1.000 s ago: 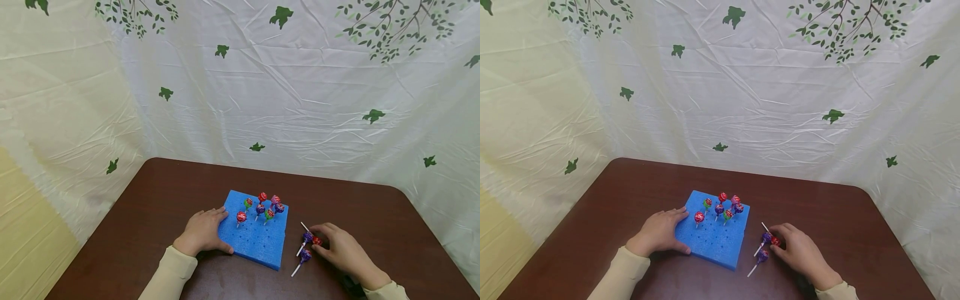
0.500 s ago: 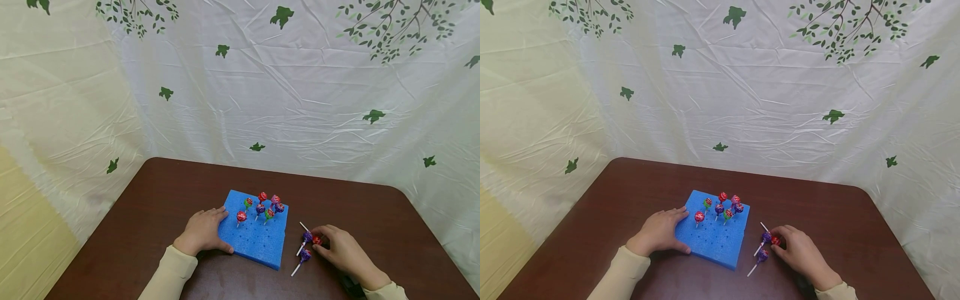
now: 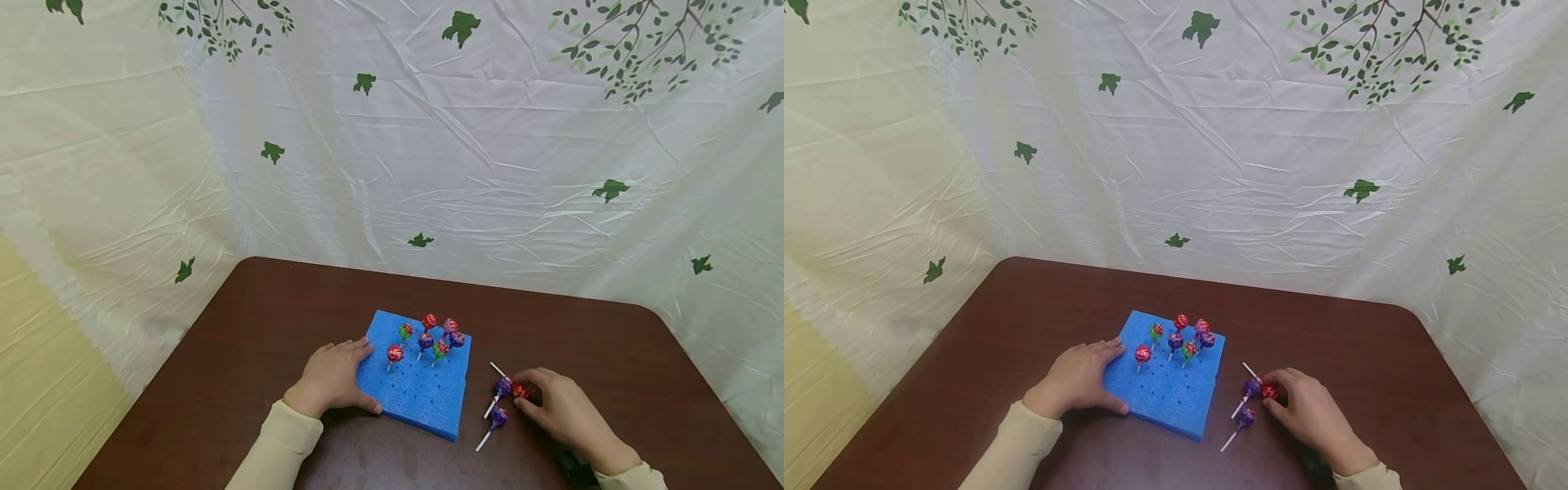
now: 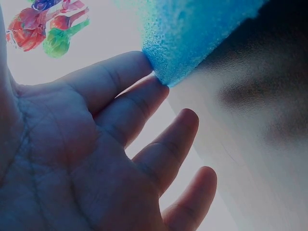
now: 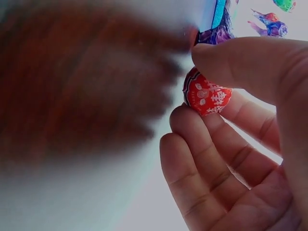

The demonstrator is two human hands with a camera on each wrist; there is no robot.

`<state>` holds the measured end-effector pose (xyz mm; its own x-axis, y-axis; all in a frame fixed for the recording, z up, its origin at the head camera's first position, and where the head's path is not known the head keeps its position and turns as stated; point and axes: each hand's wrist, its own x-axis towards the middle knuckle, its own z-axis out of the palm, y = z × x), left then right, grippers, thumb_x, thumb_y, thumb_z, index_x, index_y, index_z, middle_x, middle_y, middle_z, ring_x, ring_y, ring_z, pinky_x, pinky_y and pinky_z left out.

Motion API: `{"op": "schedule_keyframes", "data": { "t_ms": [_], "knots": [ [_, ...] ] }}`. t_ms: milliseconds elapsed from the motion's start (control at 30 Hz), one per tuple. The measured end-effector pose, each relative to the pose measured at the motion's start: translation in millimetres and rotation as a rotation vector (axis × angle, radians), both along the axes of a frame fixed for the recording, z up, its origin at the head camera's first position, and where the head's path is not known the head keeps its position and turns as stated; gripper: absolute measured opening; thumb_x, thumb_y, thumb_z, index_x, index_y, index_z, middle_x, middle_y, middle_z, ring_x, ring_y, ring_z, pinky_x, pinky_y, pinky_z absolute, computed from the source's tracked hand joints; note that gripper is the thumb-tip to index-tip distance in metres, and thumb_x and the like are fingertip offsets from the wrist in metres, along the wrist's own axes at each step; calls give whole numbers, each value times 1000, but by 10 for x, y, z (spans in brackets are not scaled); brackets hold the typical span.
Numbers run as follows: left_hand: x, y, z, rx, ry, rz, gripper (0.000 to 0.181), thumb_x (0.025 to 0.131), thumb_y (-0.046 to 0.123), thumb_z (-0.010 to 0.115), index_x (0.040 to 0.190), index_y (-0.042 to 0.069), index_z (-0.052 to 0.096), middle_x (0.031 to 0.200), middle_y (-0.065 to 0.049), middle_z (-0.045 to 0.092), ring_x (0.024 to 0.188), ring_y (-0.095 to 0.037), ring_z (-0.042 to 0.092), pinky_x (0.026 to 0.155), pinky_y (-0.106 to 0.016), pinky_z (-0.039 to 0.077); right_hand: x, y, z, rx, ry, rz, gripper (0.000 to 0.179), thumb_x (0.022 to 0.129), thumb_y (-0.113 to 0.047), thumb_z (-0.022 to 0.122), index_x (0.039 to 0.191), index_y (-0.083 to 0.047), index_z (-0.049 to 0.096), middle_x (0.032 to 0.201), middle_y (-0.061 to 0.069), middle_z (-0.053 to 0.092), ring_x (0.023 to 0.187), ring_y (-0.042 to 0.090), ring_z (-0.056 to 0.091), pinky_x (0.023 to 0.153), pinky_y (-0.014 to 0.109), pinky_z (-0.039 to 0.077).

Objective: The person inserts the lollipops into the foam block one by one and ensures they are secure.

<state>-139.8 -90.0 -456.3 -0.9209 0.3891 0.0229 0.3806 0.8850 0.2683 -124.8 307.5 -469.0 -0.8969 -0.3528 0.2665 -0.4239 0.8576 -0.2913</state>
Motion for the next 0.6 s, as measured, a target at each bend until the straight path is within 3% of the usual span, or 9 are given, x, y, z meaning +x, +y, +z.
{"op": "schedule_keyframes", "data": {
  "t_ms": [300,600],
  "knots": [
    [-5,4,-11,-3,0,-2,106,60,69,83,144,11,55,151,-7,47,137,-32,44,109,-55,34,-27,54,50,-16,45,-41,24,80,-13,84,102,-12,72,93,-6,64,74,8,62,62,30,53],
    [-4,6,-24,-2,6,-1,106,60,68,84,144,11,55,151,-6,47,137,-32,44,109,-55,34,-3,-17,240,-145,108,-4,31,80,-4,82,108,-10,70,96,-5,65,77,10,69,66,34,59]
  ]
}}
